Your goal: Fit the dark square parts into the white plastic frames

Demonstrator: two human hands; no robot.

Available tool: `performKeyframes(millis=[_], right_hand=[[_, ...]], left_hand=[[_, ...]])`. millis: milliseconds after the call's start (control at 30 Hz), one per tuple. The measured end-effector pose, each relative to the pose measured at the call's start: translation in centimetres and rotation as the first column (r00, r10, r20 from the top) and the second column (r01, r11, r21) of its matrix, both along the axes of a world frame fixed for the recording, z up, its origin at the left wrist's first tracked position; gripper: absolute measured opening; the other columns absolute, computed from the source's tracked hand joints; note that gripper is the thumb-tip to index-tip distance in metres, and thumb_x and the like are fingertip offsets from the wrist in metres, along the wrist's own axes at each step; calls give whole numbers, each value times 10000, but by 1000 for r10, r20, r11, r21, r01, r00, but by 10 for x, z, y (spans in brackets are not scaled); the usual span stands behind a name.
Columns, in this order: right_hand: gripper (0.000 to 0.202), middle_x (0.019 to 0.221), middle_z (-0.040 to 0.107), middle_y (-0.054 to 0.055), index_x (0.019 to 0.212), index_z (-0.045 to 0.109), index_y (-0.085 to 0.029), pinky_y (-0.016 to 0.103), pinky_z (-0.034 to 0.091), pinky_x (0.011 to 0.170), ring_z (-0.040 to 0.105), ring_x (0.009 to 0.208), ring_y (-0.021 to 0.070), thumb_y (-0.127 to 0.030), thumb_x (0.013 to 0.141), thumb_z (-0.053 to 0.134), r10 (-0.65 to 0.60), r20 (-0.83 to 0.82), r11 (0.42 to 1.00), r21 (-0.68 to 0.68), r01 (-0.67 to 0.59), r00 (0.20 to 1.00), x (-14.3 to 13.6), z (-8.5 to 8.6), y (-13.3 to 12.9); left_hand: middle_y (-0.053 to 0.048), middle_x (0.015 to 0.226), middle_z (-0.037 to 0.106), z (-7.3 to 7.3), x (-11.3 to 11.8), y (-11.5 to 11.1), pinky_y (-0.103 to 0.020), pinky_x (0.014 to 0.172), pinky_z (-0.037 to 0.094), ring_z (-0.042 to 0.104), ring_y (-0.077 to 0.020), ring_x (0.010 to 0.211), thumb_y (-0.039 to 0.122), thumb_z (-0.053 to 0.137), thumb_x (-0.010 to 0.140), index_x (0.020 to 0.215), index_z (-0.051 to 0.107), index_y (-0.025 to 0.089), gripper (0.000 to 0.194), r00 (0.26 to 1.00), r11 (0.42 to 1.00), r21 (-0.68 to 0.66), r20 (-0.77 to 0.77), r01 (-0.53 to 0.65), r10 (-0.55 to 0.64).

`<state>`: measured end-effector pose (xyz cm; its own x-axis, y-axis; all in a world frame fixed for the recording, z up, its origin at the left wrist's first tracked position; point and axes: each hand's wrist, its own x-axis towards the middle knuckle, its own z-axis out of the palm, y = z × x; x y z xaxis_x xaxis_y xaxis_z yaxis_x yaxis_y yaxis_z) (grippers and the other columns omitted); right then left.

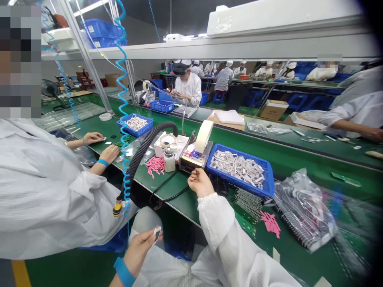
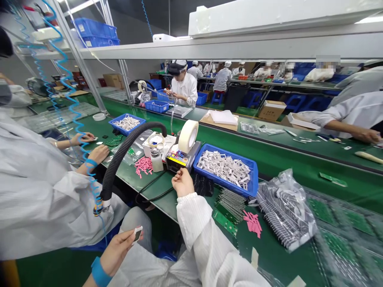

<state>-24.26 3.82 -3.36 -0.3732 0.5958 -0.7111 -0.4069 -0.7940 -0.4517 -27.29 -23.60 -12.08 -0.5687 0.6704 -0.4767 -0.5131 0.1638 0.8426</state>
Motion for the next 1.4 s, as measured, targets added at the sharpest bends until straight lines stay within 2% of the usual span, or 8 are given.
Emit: performKeyframes(millis=[167, 300, 567, 967, 1200, 1400], right_hand=[[310, 1131, 568, 74, 1148, 530, -155, 380, 515, 788, 589, 943, 182, -321, 887, 531, 11, -10, 999, 34, -11, 1000, 2, -3, -12], [283, 1107, 576, 69, 1130, 539, -158, 355, 523, 760, 594, 908, 166, -307, 889, 529, 16, -7, 999, 52, -16, 1000, 7, -7, -19], [303, 1157, 558, 77, 1153, 530, -163, 388, 508, 808, 581, 967, 186, -310, 888, 530, 23, 15, 999, 33, -23, 1000, 8, -6, -4], [314, 1167, 554, 79, 1162, 526, -164, 398, 504, 818, 578, 980, 191, -317, 888, 529, -8, 61, 1000, -14, 9, 998, 2, -3, -2], [317, 1166, 555, 79, 1162, 526, -164, 400, 503, 819, 578, 980, 192, -323, 888, 528, -19, 73, 1000, -13, 20, 997, -1, -2, -3], [315, 1158, 559, 78, 1158, 528, -163, 395, 505, 814, 581, 972, 189, -325, 888, 528, -54, 72, 998, -23, 56, 996, -5, -1, -5]], left_hand=[[-110, 929, 742, -12, 3, 2, -486, 976, 421, 662, -311, 928, 496, 776, 524, 872, 744, 215, 449, 1000, 1000, -2, -21, 22, -22], [-115, 934, 740, -15, 5, 5, -471, 962, 438, 662, -313, 936, 479, 766, 556, 888, 741, 218, 423, 997, 998, 0, -41, 69, -69], [-114, 943, 739, -22, 7, 9, -469, 956, 440, 666, -310, 922, 473, 757, 577, 893, 741, 233, 397, 993, 995, 5, -49, 104, -104], [-124, 948, 737, -22, 13, 12, -480, 939, 443, 668, -311, 907, 459, 753, 592, 914, 734, 224, 399, 992, 992, 34, -31, 125, -124], [-125, 933, 741, -18, 16, 8, -459, 924, 455, 671, -301, 891, 472, 760, 571, 901, 738, 223, 414, 992, 993, 16, -58, 117, -116], [-123, 924, 742, -21, 21, 5, -478, 931, 444, 672, -305, 884, 489, 774, 534, 887, 740, 224, 442, 993, 993, -13, -39, 115, -115]])
